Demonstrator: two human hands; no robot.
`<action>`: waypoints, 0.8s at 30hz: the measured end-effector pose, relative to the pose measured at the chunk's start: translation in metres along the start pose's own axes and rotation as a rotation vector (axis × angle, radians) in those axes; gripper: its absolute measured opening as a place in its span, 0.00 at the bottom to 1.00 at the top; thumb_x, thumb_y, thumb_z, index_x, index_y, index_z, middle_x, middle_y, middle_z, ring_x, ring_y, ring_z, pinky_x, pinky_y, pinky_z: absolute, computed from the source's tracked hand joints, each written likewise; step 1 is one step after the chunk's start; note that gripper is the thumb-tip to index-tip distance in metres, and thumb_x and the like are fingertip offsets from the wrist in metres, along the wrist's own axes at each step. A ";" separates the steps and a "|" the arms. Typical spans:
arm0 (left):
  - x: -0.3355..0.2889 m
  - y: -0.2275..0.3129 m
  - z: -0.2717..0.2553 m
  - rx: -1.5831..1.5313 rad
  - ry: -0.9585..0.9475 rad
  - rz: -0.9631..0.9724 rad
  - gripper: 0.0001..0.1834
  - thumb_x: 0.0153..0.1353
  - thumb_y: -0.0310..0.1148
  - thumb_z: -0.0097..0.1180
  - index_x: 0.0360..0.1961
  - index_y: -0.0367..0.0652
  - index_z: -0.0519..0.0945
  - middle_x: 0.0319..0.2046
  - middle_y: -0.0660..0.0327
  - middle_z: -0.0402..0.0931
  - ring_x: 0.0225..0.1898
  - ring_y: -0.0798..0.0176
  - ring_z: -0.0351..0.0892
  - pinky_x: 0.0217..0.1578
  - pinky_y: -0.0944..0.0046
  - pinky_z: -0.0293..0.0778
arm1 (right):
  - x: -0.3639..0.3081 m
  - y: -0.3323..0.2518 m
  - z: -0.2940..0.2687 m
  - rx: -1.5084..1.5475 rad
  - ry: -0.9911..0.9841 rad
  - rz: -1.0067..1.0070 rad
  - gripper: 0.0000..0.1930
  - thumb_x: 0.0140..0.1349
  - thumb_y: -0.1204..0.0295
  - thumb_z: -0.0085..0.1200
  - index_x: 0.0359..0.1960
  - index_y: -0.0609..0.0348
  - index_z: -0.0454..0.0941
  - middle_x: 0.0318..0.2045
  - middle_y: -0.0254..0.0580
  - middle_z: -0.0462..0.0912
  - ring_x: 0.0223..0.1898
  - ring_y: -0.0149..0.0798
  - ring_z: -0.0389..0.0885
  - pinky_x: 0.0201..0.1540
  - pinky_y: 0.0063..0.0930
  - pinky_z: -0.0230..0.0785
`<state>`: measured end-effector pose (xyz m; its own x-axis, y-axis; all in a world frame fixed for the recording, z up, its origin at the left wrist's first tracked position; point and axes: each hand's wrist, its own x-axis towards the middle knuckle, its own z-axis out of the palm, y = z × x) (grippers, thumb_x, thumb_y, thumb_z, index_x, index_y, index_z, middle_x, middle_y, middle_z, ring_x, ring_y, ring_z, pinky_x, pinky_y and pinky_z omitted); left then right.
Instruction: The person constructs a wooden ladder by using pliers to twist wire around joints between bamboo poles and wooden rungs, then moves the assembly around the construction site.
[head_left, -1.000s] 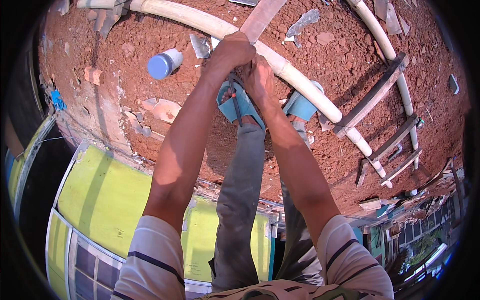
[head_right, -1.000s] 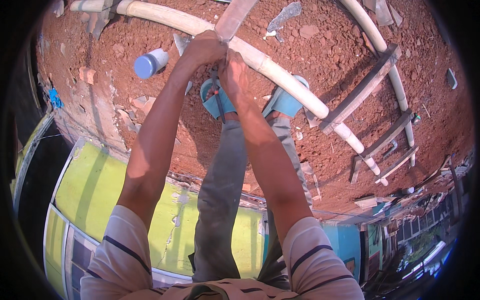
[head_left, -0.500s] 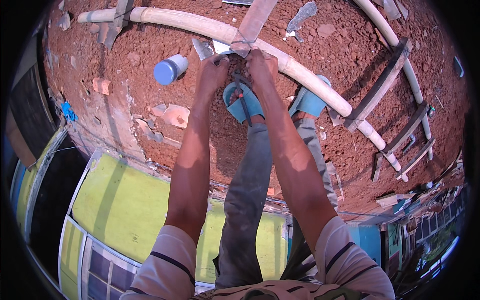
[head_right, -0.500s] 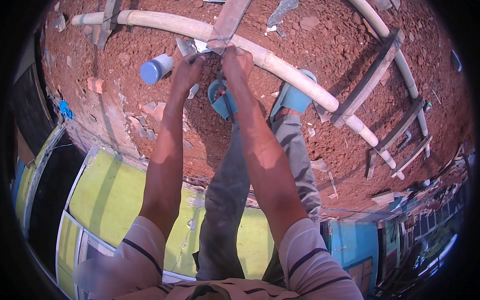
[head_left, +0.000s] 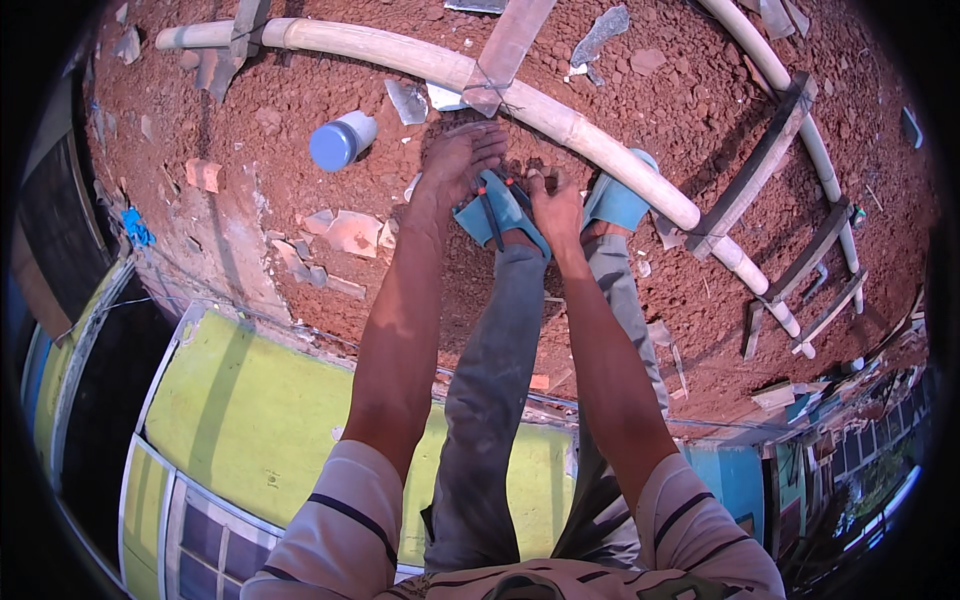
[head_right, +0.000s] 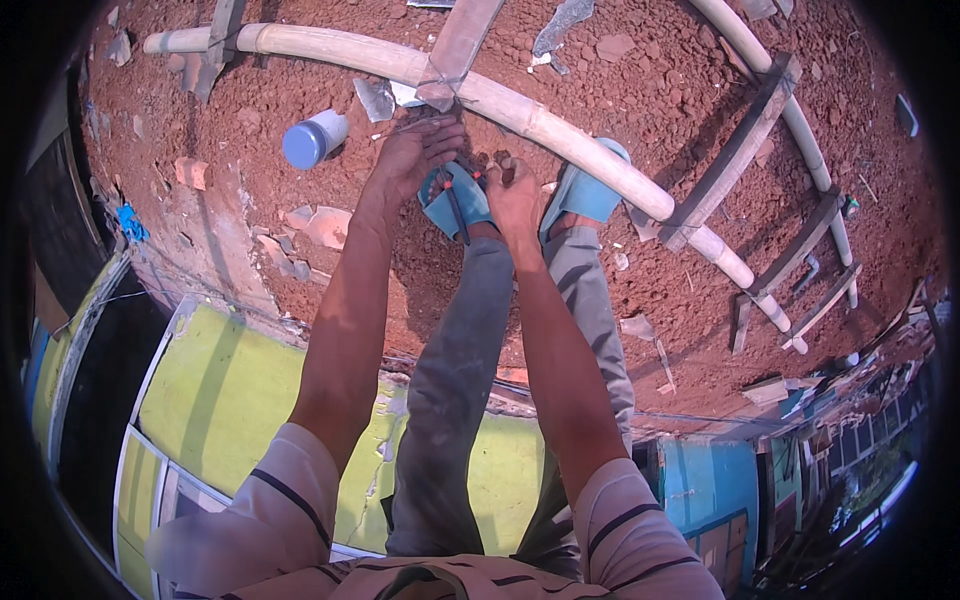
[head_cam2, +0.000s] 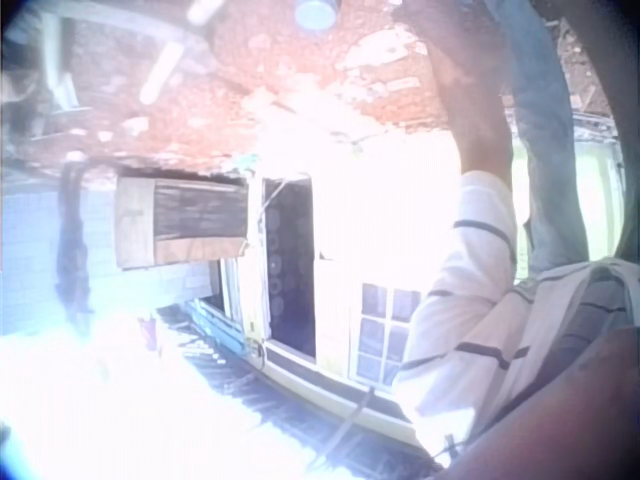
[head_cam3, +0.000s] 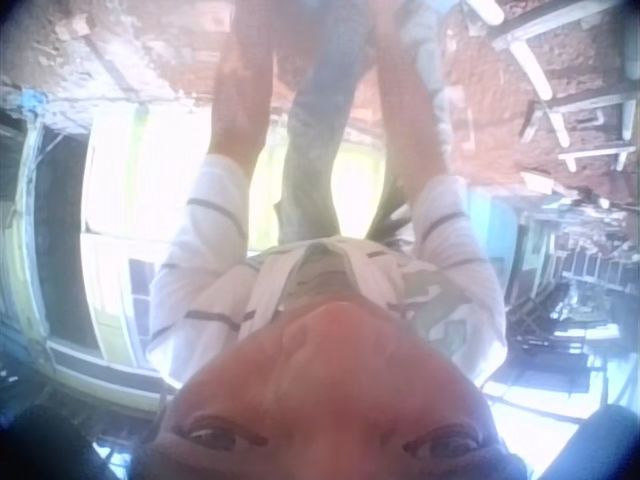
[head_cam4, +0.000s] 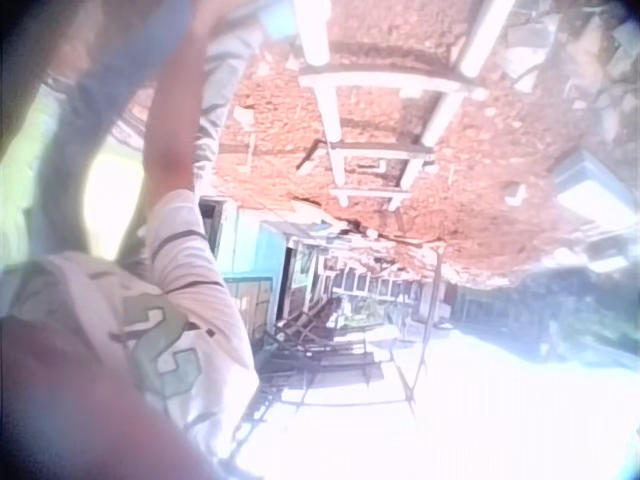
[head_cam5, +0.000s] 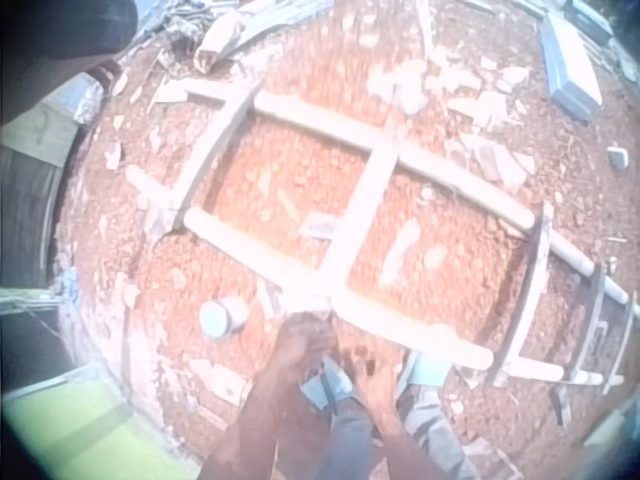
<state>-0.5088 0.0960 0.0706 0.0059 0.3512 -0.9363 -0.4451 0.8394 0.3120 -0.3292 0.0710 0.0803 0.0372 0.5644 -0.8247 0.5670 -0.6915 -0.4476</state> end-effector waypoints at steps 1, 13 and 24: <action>0.003 -0.008 0.005 -0.179 -0.060 -0.013 0.16 0.67 0.35 0.45 0.50 0.37 0.74 0.45 0.56 0.79 0.43 0.61 0.78 0.45 0.62 0.75 | -0.017 0.021 0.011 -0.177 0.018 -0.118 0.32 0.54 0.50 0.57 0.51 0.66 0.71 0.44 0.54 0.77 0.48 0.55 0.76 0.54 0.49 0.65; 0.024 -0.042 0.058 -0.906 -0.345 0.186 0.26 0.65 0.45 0.52 0.59 0.46 0.67 0.65 0.56 0.61 0.67 0.54 0.57 0.67 0.51 0.51 | -0.002 0.112 0.124 -0.471 -0.036 -0.378 0.33 0.60 0.56 0.48 0.63 0.63 0.61 0.66 0.56 0.58 0.63 0.59 0.60 0.63 0.61 0.50; 0.022 -0.044 0.067 -0.952 -0.291 0.247 0.22 0.62 0.43 0.58 0.54 0.48 0.71 0.57 0.62 0.69 0.64 0.57 0.61 0.67 0.52 0.55 | 0.050 0.115 0.037 0.123 -0.165 -0.558 0.11 0.55 0.72 0.57 0.37 0.65 0.78 0.39 0.39 0.80 0.41 0.35 0.78 0.46 0.30 0.69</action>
<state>-0.4286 0.0945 0.0466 -0.0221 0.6631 -0.7482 -0.9887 0.0967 0.1149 -0.2921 0.0029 -0.0249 -0.3725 0.7869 -0.4919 0.3642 -0.3636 -0.8574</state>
